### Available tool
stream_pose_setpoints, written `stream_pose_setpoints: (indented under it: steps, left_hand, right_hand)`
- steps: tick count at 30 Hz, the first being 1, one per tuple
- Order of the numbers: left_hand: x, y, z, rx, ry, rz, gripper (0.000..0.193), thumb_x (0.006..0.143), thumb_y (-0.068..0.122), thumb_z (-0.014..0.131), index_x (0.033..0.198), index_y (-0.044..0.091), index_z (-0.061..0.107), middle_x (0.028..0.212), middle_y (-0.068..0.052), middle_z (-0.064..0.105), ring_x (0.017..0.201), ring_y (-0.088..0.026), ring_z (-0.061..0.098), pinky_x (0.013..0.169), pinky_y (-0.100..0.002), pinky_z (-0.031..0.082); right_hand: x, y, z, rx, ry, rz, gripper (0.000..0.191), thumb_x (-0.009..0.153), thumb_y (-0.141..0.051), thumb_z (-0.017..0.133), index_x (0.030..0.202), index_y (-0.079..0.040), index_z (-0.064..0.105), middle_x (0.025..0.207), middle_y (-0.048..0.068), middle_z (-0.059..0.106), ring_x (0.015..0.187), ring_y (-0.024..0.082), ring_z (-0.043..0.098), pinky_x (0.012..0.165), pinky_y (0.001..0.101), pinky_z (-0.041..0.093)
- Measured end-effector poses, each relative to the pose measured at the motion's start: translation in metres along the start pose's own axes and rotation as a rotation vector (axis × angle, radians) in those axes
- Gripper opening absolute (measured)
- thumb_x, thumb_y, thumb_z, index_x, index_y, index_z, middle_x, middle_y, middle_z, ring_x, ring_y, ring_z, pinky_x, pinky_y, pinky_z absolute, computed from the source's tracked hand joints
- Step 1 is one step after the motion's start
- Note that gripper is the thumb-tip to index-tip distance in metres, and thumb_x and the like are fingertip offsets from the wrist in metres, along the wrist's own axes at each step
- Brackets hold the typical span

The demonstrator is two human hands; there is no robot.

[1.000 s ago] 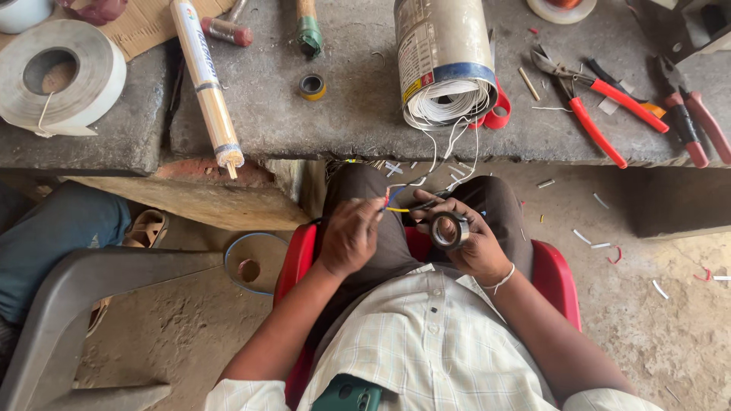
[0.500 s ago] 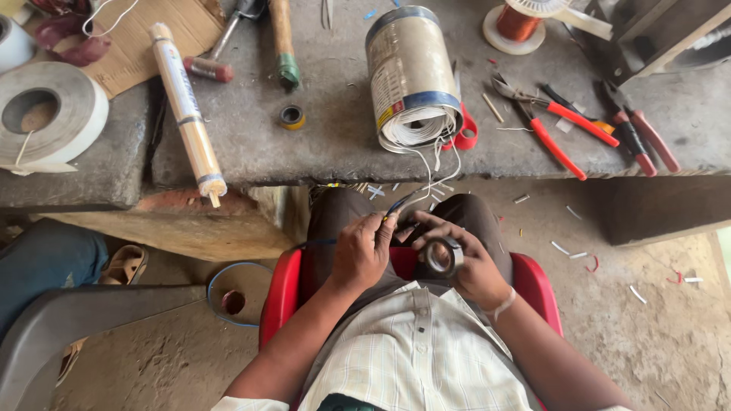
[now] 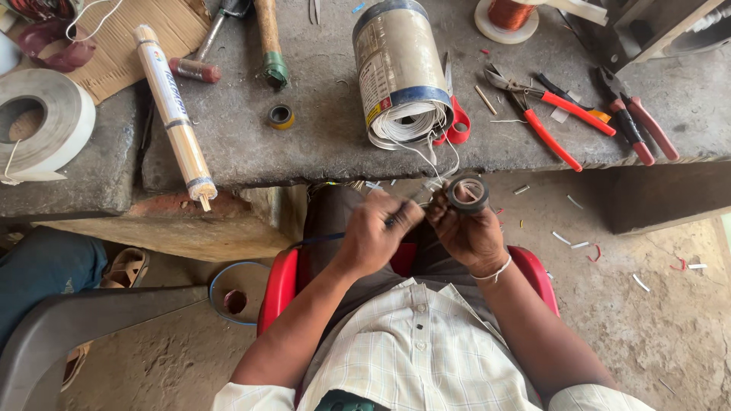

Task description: The person strips insulation from several wires using scissors, twists the exposed strands together with pliers, and then wraps the connections with black electrical tape. The work is performed at a cluttered workbench with various tools visible.

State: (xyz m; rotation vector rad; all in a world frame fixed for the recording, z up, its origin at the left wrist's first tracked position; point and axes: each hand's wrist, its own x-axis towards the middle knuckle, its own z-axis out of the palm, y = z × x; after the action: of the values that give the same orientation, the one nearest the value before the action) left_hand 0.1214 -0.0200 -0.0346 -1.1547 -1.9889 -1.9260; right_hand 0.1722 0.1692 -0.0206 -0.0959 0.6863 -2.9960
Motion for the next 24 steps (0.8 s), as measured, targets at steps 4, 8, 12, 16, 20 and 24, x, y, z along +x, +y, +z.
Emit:
stream_pose_setpoints:
  steps: [4,8,12,16,20,24]
  left_hand:
    - [0.024,-0.014,-0.008,-0.711,0.227,-0.431,0.024,0.111,0.023,0.060,0.101,0.003,0.066,0.085,-0.003,0.068,0.070,-0.005,0.057,0.062,-0.022,0.047]
    - [0.016,-0.011,-0.005,-0.333,0.115,-0.399,0.019,0.106,0.023,0.062,0.104,0.005,0.065,0.085,-0.005,0.072,0.058,-0.005,0.052,0.052,-0.021,0.044]
    - [-0.012,0.007,0.007,0.381,0.048,0.304,0.024,0.106,0.021,0.068,0.123,0.006,0.058,0.107,-0.004,0.071,0.061,-0.011,0.058,0.056,-0.027,0.048]
    - [-0.009,0.011,0.012,0.658,-0.230,0.480,0.033,0.096,0.016,0.065,0.129,0.016,0.059,0.135,-0.008,0.068,0.060,-0.017,0.059,0.055,-0.032,0.051]
    - [0.011,0.007,0.004,1.044,-0.104,0.329,0.039,0.096,0.023,0.066,0.132,0.009,0.060,0.134,-0.011,0.061,0.064,-0.025,0.063,0.053,-0.039,0.053]
    - [0.019,0.000,0.006,1.150,-0.166,0.120,0.047,0.089,0.039,0.068,0.120,0.004,0.062,0.121,-0.016,0.061,0.065,-0.033,0.064,0.051,-0.043,0.054]
  right_hand:
    - [0.003,-0.011,-0.004,-0.051,-0.063,-0.027,0.021,0.104,-0.022,0.065,0.112,-0.003,0.064,0.094,0.009,0.062,0.089,0.021,0.057,0.086,0.0354,0.045]
    - [0.006,-0.026,-0.014,-0.058,-0.037,-0.047,0.022,0.105,-0.022,0.064,0.113,-0.001,0.063,0.096,0.009,0.063,0.090,0.020,0.057,0.087,0.0349,0.044]
    - [0.008,-0.035,-0.026,-0.069,0.029,-0.025,0.024,0.104,-0.023,0.064,0.114,-0.001,0.062,0.099,0.010,0.065,0.092,0.021,0.059,0.090,0.0359,0.046]
    - [0.006,-0.034,-0.029,-0.032,-0.047,-0.034,0.027,0.110,-0.023,0.063,0.118,0.002,0.063,0.099,0.012,0.065,0.093,0.022,0.060,0.090,0.0343,0.047]
    - [0.001,-0.035,-0.027,-0.007,-0.036,0.000,0.028,0.103,-0.022,0.063,0.117,0.002,0.063,0.100,0.012,0.066,0.093,0.022,0.060,0.090,0.0338,0.048]
    - [-0.002,-0.035,-0.018,-0.031,-0.014,-0.013,0.029,0.101,-0.022,0.063,0.119,0.001,0.063,0.100,0.011,0.065,0.092,0.022,0.060,0.090,0.0348,0.047]
